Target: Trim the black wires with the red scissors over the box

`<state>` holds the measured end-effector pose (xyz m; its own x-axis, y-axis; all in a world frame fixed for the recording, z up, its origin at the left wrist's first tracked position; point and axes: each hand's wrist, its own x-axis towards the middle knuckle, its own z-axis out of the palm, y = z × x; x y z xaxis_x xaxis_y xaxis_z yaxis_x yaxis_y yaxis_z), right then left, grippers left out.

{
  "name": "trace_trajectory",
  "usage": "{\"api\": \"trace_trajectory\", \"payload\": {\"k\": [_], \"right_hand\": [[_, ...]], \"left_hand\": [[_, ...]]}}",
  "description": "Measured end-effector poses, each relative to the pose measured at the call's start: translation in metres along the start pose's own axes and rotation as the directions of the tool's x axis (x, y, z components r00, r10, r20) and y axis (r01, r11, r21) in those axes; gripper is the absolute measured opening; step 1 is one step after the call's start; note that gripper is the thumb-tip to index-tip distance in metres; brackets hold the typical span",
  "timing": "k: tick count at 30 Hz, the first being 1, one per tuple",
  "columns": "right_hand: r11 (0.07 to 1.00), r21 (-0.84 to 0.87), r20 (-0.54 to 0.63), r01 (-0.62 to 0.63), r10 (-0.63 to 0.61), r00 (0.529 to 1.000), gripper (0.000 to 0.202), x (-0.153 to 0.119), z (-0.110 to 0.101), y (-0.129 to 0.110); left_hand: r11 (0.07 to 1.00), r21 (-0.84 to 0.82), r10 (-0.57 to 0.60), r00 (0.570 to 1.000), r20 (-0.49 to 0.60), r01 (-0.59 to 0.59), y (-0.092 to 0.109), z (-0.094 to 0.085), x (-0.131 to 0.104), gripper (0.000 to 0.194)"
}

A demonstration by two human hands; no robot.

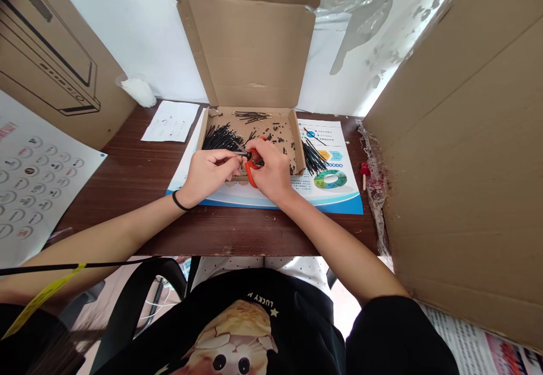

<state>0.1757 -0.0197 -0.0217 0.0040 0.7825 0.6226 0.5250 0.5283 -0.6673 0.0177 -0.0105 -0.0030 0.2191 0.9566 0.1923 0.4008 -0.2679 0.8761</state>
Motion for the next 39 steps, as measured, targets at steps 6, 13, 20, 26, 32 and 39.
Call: {"api": "trace_trajectory", "payload": {"k": [6,13,20,26,32,39], "right_hand": [[0.983,0.148,0.024,-0.11,0.108,0.994,0.013,0.001,0.001,0.002],[0.85,0.431,0.079,-0.303,0.299,0.951,0.028,0.009,0.003,0.011],[0.808,0.464,0.17,-0.363,0.321,0.932,0.033,0.011,0.001,0.013],[0.827,0.445,0.249,-0.344,0.255,0.934,0.038,0.012,-0.002,0.004],[0.813,0.488,0.238,-0.318,0.227,0.944,0.043,0.012,-0.002,0.001],[0.78,0.536,0.236,-0.324,0.23,0.944,0.048,0.014,-0.004,0.0]], "left_hand": [[0.999,0.018,0.039,0.999,-0.004,-0.039,0.001,-0.001,0.0,0.021],[0.998,0.028,0.058,0.998,0.031,-0.059,-0.004,-0.002,0.002,0.022],[0.988,-0.123,-0.077,0.987,0.143,0.095,0.001,-0.003,0.003,0.018],[0.938,-0.303,-0.11,0.973,0.203,0.169,0.002,-0.004,0.007,0.025],[0.918,-0.317,-0.157,0.952,0.262,0.239,0.006,-0.003,0.01,0.013],[0.903,-0.351,-0.143,0.944,0.297,0.247,0.008,-0.004,0.011,0.012]]}}
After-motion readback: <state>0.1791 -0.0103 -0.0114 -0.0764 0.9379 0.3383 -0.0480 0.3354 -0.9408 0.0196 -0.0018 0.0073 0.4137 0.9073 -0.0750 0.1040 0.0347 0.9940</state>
